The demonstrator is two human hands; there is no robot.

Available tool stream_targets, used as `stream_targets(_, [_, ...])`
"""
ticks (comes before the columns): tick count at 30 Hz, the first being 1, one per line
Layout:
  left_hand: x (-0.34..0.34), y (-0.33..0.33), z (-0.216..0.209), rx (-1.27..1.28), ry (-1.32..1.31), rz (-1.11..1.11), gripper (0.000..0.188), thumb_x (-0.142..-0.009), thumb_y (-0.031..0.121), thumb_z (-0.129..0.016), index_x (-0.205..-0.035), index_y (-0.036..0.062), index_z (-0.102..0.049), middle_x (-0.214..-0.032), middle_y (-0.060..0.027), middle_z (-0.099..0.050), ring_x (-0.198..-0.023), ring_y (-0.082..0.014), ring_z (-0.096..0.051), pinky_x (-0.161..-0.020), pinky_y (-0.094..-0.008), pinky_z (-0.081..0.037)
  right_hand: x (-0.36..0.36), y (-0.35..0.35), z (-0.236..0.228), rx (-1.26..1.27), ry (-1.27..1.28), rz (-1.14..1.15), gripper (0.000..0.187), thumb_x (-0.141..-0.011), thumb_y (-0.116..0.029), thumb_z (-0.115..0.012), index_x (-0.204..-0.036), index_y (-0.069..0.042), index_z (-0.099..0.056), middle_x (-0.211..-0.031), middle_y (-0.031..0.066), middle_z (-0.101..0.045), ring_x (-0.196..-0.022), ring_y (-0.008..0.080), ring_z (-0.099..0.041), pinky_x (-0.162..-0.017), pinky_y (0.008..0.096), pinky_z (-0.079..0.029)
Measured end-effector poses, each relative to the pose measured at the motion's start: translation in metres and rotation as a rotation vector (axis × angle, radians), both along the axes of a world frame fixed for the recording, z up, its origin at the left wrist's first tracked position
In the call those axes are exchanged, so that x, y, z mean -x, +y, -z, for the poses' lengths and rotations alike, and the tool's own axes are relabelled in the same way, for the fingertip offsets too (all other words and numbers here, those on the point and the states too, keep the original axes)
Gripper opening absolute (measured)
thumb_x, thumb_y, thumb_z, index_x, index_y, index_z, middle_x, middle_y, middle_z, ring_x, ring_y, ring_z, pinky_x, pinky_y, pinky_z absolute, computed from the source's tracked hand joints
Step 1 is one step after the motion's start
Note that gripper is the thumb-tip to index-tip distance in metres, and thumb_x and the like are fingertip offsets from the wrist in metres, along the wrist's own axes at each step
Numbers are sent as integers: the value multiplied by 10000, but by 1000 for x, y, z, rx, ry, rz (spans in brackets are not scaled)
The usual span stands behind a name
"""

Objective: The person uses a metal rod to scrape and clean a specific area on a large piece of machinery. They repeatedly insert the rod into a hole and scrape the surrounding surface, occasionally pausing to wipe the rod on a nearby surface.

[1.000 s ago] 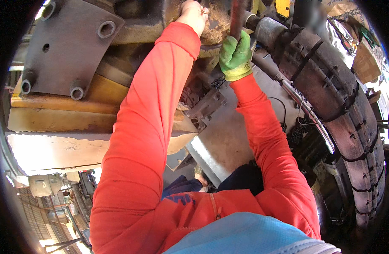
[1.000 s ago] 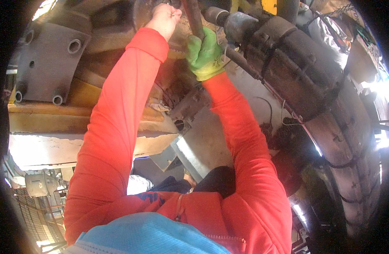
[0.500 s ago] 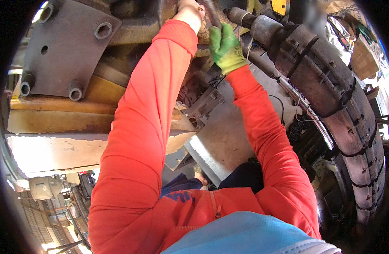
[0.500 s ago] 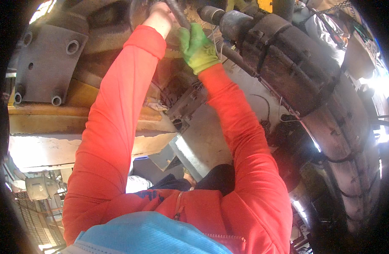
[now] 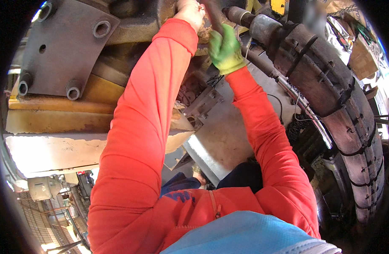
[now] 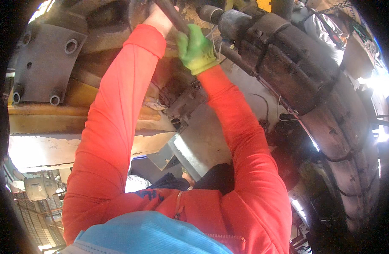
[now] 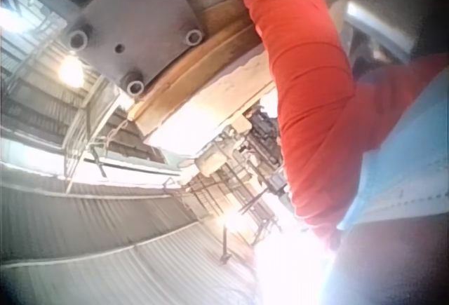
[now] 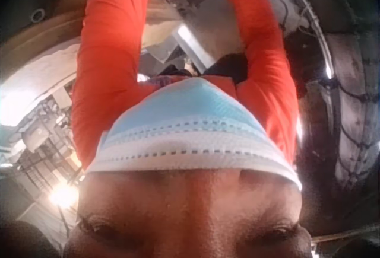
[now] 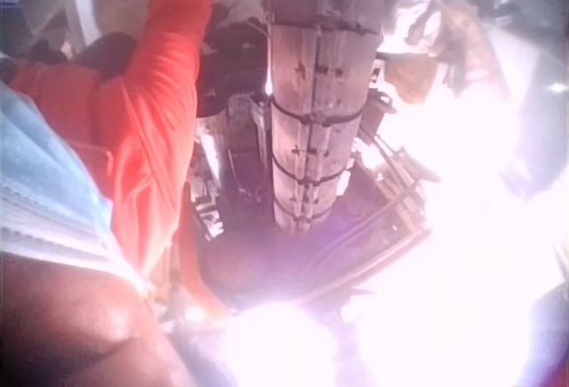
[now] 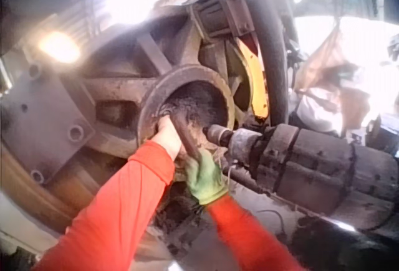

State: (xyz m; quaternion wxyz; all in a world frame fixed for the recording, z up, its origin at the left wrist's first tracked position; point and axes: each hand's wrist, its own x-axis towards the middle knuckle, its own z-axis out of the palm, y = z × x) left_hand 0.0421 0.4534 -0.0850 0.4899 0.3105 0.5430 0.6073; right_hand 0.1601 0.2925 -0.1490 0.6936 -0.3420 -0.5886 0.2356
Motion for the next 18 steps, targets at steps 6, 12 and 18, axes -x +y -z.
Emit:
stream_targets(6, [1,1,-1,1,-6,2,333,-850,289,-342,-1076,97,-492,-1031,-145,-499,-921,-238,-464,-745,-351,-386,-1,-6,-6,-212,133,190,264,-899,-300,-466,-938,-40,-448,-787,253,-569,-725,444,-556,-618,480,-443])
stream_targets(12, [4,0,-1,0,-7,2,328,-850,282,-346,-1077,97,-496,-1030,-143,-504,-919,-240,-469,-742,-356,-391,-12,1,1,126,51,81,329,-886,-316,-479,-952,7,-473,-714,196,-567,-644,373,-576,-596,424,-454])
stream_targets(18, [6,-3,0,0,-15,2,324,-851,274,-349,-1077,97,-499,-1029,-141,-509,-916,-242,-474,-739,-361,-395,11,0,16,-154,147,17,336,-857,-271,-520,-1032,11,-474,-739,191,-581,-635,358,-587,-567,390,-464])
